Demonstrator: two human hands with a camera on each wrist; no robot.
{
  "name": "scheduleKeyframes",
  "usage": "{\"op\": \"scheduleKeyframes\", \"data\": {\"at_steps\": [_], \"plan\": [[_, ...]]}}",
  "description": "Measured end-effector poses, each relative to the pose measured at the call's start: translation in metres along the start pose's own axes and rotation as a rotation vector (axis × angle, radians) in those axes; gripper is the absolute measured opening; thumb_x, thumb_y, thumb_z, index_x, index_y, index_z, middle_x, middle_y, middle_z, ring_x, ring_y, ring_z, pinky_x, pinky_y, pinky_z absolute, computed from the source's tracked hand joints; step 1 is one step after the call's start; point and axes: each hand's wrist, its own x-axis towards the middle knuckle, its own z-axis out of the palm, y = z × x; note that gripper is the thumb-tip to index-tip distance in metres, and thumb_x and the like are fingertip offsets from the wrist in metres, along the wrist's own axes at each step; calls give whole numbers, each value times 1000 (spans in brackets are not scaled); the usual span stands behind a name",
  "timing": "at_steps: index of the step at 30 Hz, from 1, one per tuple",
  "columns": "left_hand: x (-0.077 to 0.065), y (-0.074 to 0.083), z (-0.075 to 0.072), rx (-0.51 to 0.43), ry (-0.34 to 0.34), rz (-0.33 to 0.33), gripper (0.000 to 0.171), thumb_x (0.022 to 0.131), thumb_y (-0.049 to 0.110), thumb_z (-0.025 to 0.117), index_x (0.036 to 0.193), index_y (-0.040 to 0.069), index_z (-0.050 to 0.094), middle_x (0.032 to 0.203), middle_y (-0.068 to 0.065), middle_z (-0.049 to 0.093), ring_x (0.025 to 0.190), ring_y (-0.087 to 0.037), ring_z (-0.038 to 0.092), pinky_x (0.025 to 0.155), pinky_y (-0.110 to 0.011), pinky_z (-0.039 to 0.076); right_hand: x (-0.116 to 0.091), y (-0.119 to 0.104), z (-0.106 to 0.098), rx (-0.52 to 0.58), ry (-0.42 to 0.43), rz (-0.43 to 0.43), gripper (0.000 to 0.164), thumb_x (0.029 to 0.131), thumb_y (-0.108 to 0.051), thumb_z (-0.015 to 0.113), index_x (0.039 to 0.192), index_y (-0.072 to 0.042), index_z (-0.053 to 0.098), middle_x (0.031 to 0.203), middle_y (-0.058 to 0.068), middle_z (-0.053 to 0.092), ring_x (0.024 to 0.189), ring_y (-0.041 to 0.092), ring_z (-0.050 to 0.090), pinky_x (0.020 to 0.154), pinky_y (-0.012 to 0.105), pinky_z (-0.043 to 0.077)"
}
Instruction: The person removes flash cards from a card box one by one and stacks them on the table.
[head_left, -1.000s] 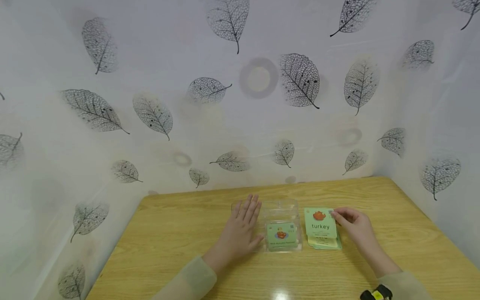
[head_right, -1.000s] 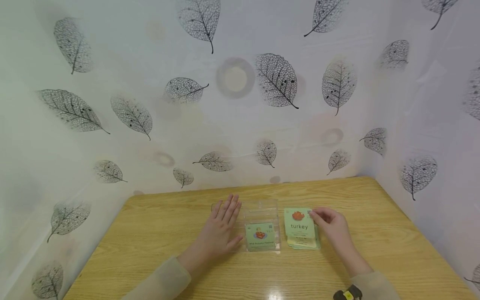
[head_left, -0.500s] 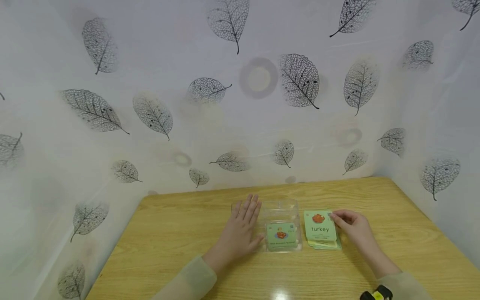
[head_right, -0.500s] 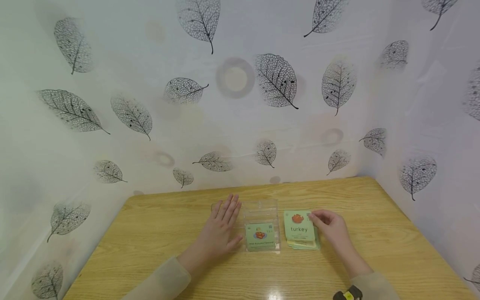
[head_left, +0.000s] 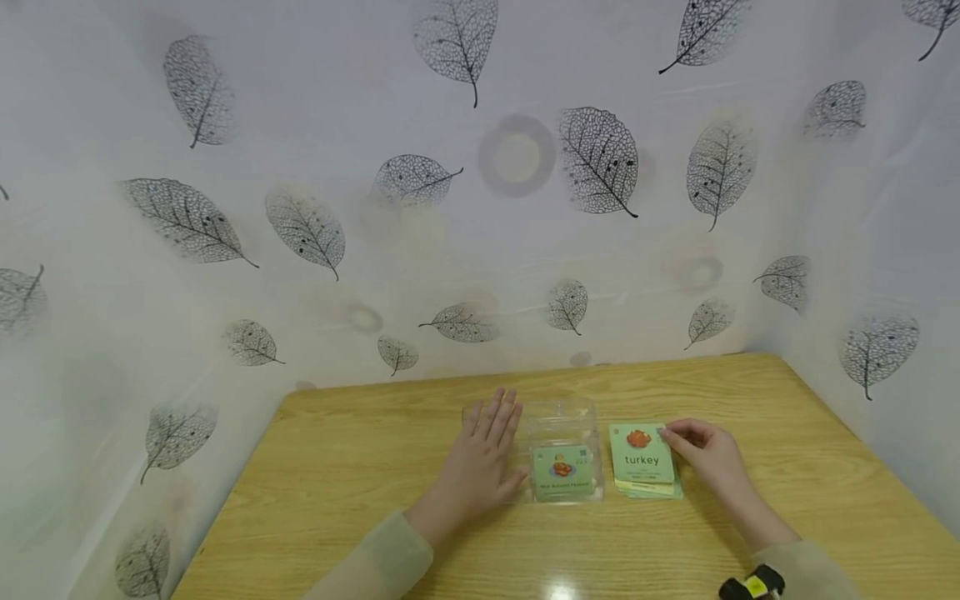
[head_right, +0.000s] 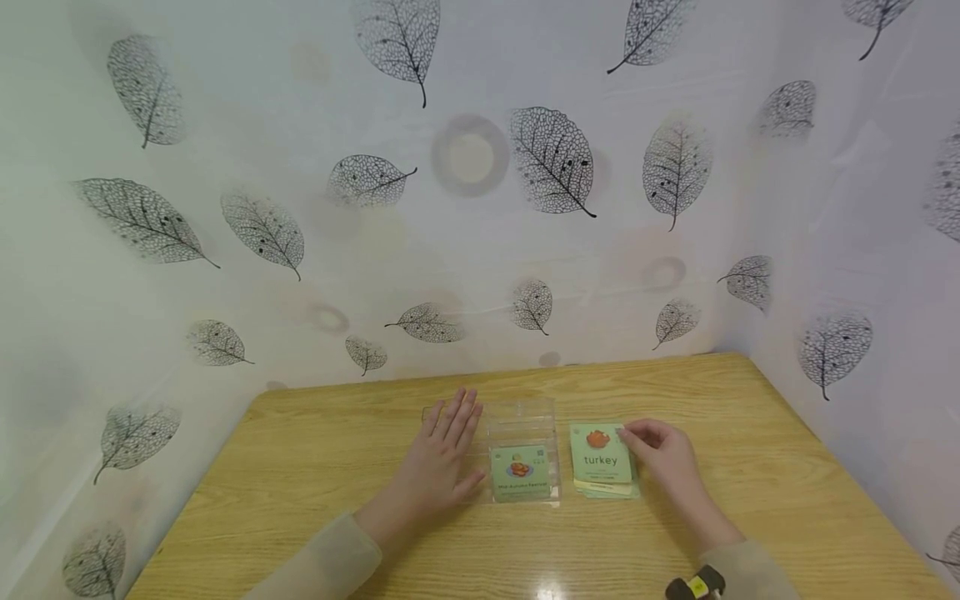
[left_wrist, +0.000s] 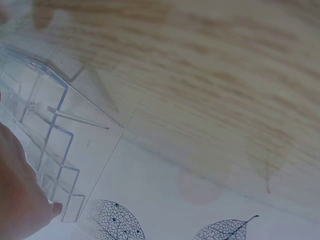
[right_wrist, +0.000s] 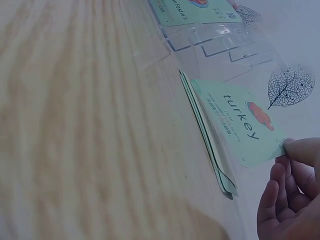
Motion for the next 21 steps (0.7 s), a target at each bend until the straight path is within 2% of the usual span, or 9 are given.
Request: {"op": "scheduleKeyframes", "data": {"at_steps": [11, 21], "plan": [[1, 0, -1, 1, -5, -1, 94, 107, 69, 29, 170, 3, 10, 180, -17, 1, 168, -34, 5, 136, -48, 19, 1, 4, 0, -4, 16, -32, 33, 101, -20, 74, 119, 9, 72, 88, -13, 70, 79, -8, 58, 72, 13, 51], [0, 0, 1, 28, 22, 3, 94, 106, 70, 31, 170, 3, 14, 180, -17, 7, 168, -33, 10, 136, -47, 22, 5, 7, 0, -46, 16, -25, 33, 99, -17, 76, 119, 9, 72, 96, 2, 76, 78, -9, 58, 72, 13, 51]]}}
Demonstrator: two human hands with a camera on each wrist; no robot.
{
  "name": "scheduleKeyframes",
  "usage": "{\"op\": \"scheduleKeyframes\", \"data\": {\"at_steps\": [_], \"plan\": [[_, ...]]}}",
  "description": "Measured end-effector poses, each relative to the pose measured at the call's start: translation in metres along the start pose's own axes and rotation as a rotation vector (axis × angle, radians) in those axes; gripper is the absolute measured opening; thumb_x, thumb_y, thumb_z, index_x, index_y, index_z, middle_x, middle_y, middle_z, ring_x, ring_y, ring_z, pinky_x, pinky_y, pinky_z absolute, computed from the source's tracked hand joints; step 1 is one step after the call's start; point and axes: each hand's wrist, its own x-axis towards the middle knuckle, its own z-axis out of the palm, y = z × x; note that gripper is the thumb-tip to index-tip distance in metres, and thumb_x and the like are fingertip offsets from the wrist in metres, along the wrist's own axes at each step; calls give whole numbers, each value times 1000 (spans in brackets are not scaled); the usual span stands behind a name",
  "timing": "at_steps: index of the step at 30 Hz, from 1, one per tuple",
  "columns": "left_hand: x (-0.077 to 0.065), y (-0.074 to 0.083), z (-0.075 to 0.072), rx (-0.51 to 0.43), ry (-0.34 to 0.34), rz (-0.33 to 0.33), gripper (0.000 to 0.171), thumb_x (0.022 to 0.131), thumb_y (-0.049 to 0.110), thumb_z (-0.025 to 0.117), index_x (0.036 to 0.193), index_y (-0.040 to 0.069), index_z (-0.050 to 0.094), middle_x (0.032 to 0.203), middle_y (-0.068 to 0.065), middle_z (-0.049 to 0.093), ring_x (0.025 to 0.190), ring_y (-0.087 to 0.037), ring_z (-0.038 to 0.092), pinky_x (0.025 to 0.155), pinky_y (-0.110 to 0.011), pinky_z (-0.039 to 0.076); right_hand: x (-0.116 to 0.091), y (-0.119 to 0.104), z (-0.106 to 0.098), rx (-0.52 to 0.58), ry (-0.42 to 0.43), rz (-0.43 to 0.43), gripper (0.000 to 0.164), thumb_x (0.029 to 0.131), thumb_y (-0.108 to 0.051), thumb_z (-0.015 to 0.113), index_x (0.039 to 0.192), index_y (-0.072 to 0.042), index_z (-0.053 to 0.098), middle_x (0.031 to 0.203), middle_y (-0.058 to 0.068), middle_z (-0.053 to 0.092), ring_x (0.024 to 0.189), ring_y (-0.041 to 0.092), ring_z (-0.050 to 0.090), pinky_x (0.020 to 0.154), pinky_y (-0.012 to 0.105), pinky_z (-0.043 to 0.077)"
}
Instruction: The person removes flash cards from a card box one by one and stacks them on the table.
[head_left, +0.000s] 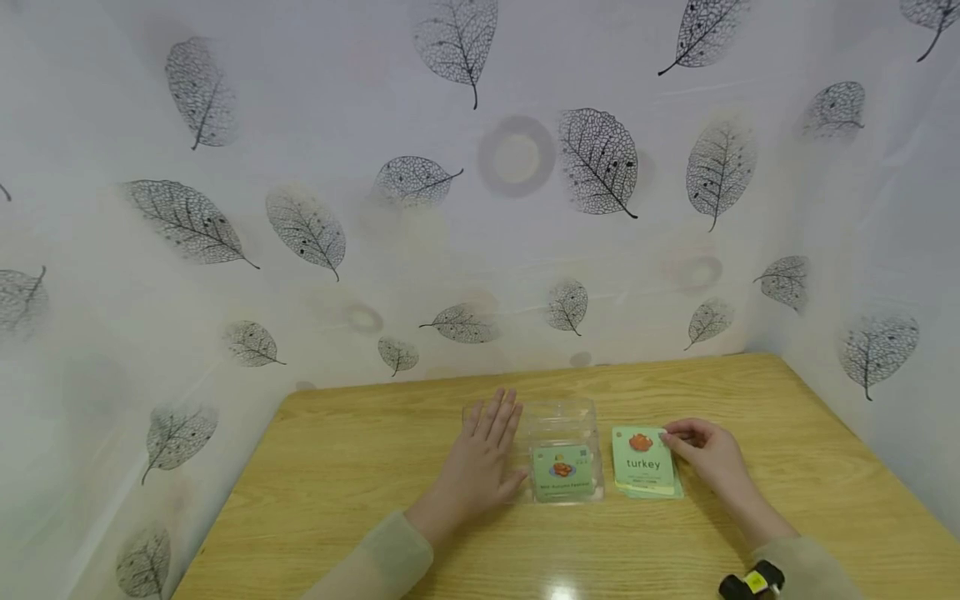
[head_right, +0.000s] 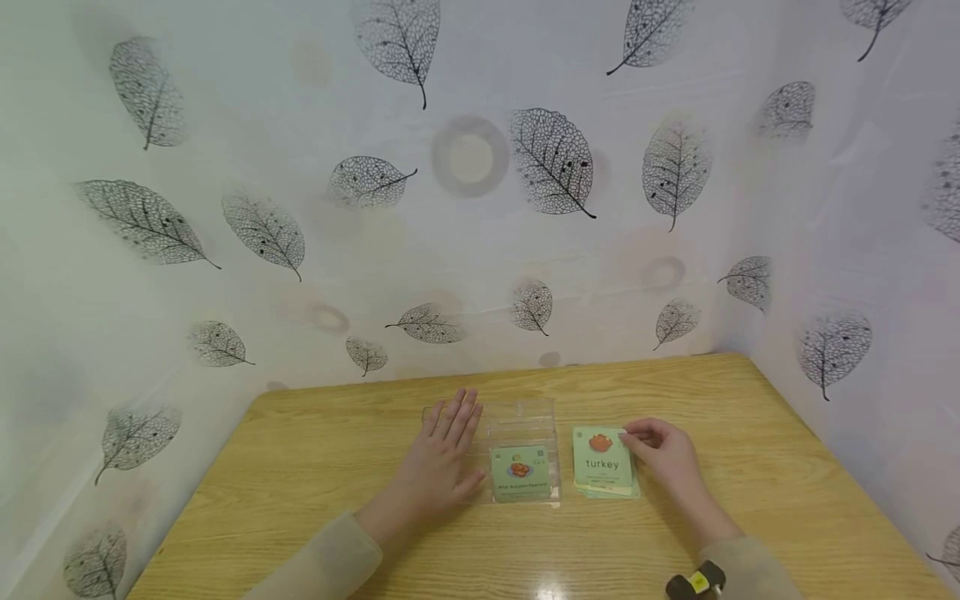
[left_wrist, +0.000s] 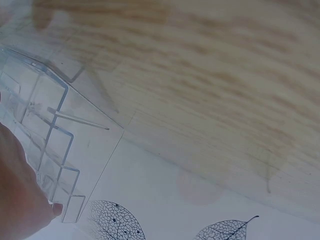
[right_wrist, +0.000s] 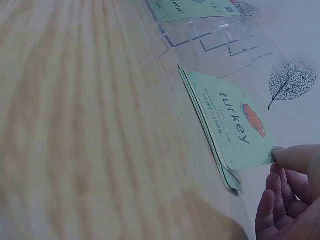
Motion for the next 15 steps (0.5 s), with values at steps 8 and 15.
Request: {"op": "scheduleKeyframes", "data": {"at_steps": [8, 15], "plan": [[0, 1, -2, -18, -16, -2, 95, 106, 70, 32, 170, 3, 13, 180, -17, 7, 168, -33, 8, 136, -48, 21, 5, 1, 2, -34, 1, -5, 33, 99, -17, 77, 119, 9, 72, 100, 11, 78, 77, -10, 57, 71, 13, 51], [0, 0, -2, -15, -12, 1, 95, 106, 70, 32, 170, 3, 13, 180, -17, 5, 168, -34, 8, 136, -48, 22, 6, 1, 3, -52, 7, -16, 31, 98, -14, 76, 117, 11, 72, 99, 14, 78, 76, -9, 57, 69, 13, 51]]}}
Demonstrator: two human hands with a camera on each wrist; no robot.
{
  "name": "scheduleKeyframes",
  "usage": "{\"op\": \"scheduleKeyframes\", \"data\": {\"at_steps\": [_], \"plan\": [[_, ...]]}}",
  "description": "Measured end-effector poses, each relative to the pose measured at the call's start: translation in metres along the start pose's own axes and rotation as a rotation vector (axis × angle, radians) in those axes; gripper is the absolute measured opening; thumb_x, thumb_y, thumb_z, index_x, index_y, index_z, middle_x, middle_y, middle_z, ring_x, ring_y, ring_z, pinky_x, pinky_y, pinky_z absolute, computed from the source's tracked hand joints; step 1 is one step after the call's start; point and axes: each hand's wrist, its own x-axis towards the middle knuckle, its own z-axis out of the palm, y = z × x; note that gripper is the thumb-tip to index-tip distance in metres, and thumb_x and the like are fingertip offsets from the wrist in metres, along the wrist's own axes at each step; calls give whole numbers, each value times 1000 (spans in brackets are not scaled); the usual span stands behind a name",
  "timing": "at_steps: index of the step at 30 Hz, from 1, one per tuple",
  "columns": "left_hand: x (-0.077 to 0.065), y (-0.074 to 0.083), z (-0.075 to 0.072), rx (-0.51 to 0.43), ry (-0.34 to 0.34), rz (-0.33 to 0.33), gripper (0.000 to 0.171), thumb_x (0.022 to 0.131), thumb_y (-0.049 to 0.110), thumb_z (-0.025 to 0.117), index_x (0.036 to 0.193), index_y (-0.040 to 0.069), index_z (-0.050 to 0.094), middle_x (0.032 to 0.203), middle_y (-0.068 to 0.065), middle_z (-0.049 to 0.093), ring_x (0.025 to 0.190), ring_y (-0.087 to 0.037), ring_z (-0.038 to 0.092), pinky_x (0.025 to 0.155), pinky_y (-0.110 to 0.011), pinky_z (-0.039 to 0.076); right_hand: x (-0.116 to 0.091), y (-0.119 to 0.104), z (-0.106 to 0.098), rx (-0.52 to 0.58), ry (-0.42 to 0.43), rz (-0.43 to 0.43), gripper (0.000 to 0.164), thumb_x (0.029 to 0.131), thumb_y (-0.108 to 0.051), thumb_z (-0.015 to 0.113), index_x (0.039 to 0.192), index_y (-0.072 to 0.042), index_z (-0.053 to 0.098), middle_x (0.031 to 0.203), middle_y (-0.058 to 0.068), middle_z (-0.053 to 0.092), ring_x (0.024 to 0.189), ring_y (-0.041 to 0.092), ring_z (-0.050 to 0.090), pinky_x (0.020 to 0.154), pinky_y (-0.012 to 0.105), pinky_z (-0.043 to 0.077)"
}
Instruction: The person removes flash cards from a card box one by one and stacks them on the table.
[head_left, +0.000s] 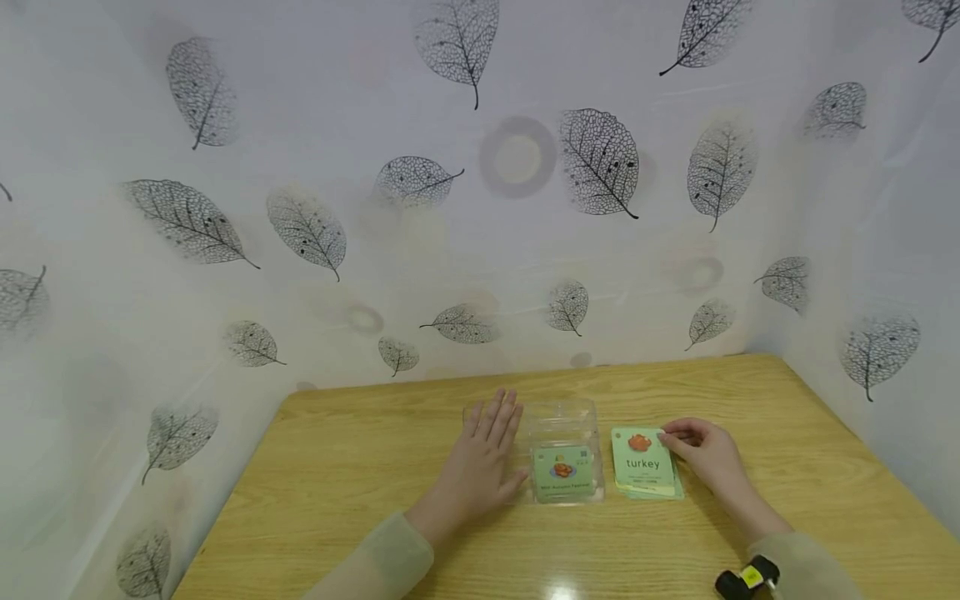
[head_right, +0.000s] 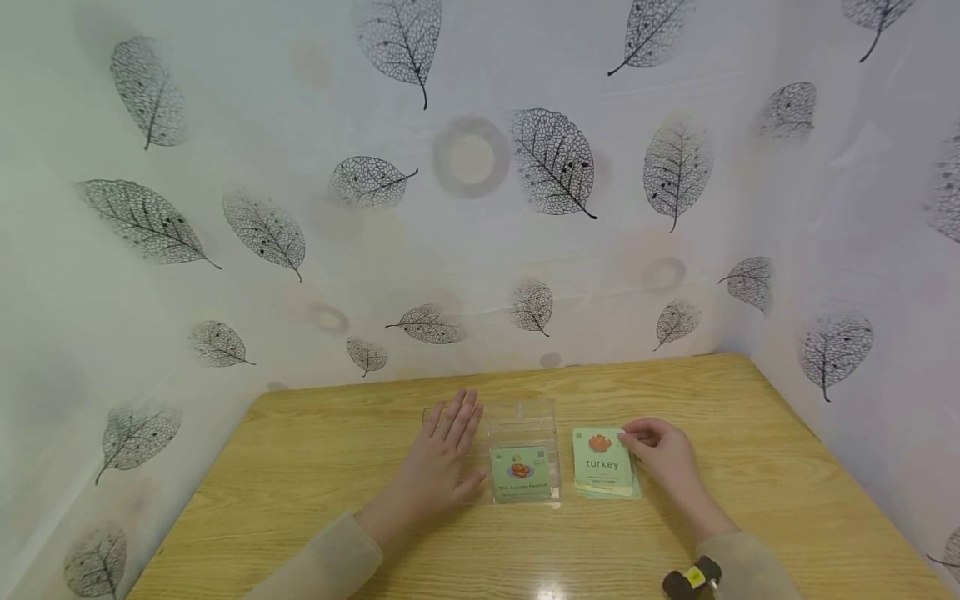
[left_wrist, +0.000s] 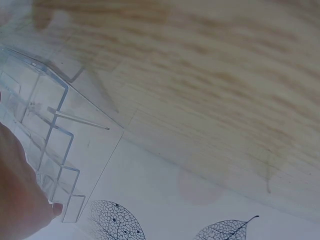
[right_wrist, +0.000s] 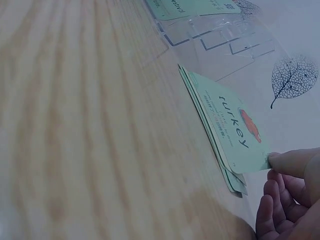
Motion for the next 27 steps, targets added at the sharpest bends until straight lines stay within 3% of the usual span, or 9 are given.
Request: {"op": "scheduleKeyframes", "data": {"at_steps": [8, 18, 27], "plan": [[0, 1, 0, -6, -14, -4, 95, 106, 70, 32, 170, 3, 11, 180, -17, 4, 168, -34, 7, 136, -49, 21, 0, 2, 0, -23, -1, -9, 30, 97, -13, 77, 116, 10, 73, 98, 15, 78, 75, -9, 57, 69, 14, 51], [0, 0, 2, -4, 31, 3, 95, 105, 70, 35, 170, 2, 17, 180, -17, 10, 168, -34, 12, 135, -48, 24, 1, 3, 0, -36, 5, 6, 29, 99, -13, 75, 117, 9, 73, 102, 17, 77, 76, -8, 56, 69, 13, 50], [1, 0, 2, -11, 24, -2, 94, 106, 69, 35, 170, 2, 17, 179, -17, 11, 168, -34, 10, 135, -48, 23, 0, 0, -1, -9, 8, 9, 30, 100, -13, 74, 119, 10, 71, 103, 17, 76, 77, -9, 56, 69, 13, 51]]}}
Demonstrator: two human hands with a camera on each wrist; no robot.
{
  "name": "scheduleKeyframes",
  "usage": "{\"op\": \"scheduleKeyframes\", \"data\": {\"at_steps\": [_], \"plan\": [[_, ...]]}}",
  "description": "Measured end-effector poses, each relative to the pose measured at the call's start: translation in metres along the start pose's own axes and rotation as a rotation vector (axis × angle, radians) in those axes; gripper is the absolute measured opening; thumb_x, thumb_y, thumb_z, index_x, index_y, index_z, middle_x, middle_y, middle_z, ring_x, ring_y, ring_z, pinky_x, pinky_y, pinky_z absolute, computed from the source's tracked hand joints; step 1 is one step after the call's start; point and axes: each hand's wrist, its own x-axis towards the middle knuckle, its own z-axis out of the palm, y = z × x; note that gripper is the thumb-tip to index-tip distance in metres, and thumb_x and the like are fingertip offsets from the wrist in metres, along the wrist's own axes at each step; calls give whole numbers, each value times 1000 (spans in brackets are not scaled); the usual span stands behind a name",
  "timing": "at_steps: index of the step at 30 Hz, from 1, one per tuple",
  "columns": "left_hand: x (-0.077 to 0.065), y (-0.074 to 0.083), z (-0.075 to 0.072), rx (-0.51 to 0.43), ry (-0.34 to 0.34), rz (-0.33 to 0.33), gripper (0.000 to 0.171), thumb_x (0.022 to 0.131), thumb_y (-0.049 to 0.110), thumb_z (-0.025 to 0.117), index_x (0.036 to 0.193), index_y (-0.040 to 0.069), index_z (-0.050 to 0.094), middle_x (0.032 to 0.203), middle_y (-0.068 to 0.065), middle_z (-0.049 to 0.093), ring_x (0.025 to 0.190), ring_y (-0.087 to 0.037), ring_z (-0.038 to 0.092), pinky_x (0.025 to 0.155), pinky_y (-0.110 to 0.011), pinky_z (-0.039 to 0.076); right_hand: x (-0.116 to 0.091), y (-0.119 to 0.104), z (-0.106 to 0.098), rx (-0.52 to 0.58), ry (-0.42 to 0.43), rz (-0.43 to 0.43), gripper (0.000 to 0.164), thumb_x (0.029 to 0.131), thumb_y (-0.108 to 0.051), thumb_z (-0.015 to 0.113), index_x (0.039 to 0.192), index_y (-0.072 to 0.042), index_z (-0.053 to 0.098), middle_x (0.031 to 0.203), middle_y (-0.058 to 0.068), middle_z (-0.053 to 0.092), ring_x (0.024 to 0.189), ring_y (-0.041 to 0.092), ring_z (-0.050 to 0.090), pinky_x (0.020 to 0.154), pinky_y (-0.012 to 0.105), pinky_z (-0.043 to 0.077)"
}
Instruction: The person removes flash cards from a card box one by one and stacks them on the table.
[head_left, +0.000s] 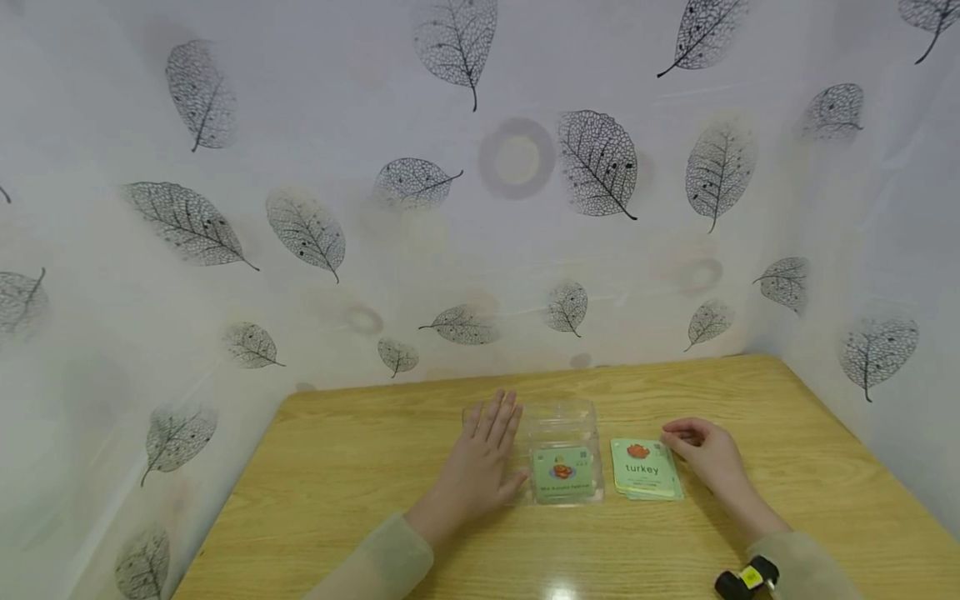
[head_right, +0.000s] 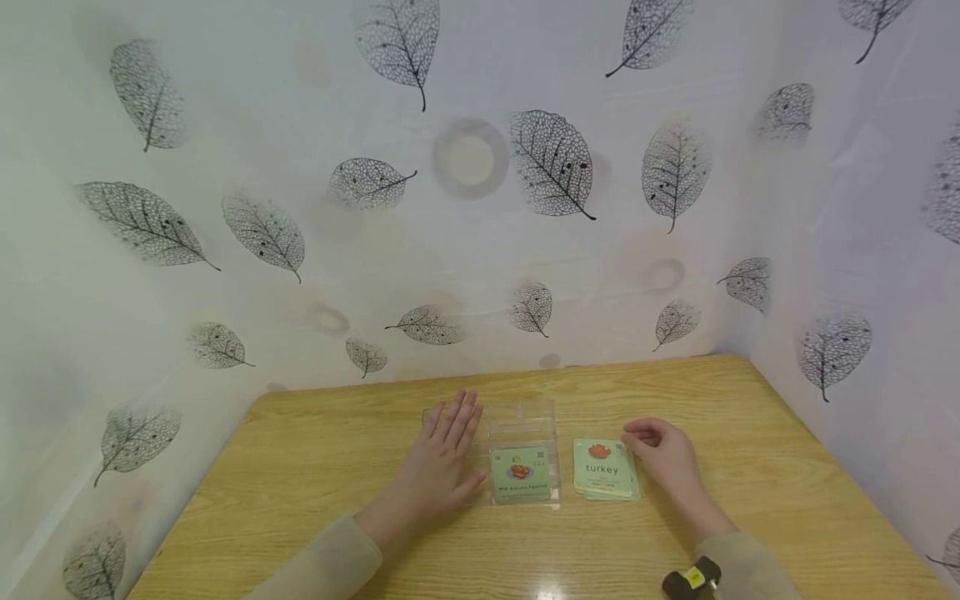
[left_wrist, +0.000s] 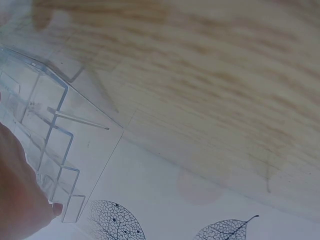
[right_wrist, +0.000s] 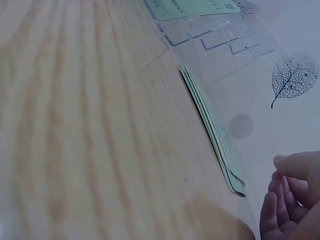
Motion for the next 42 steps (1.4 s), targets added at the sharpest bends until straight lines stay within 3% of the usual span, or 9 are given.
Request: {"op": "scheduleKeyframes", "data": {"at_steps": [11, 25, 35, 42], "plan": [[-1, 1, -2, -5, 9, 3, 95, 106, 69, 37, 169, 2, 16, 179, -18, 13, 167, -35, 13, 134, -49, 24, 0, -1, 0, 59, 20, 26, 29, 101, -11, 72, 120, 10, 70, 100, 9, 76, 76, -7, 56, 68, 13, 51], [0, 0, -2, 4, 21, 0, 95, 105, 70, 38, 169, 2, 19, 179, -18, 14, 167, -35, 15, 134, -49, 25, -3, -10, -1, 83, 35, -24, 28, 101, -12, 73, 118, 10, 71, 98, 7, 76, 77, -9, 57, 69, 12, 51], [0, 1, -2, -2, -35, 0, 95, 106, 69, 33, 170, 2, 11, 180, -17, 4, 168, -34, 9, 136, -50, 20, -9, -19, 2, 98, 14, -51, 28, 101, -14, 72, 118, 8, 72, 100, 5, 75, 80, -8, 59, 72, 12, 52], [0, 0, -3, 4, -21, -1, 95, 106, 70, 35, 170, 2, 15, 180, -17, 10, 168, -34, 12, 135, -49, 22, -10, -24, 7, 121, -3, -47, 29, 101, -16, 74, 118, 7, 72, 98, 2, 76, 80, -8, 60, 72, 13, 54]]}}
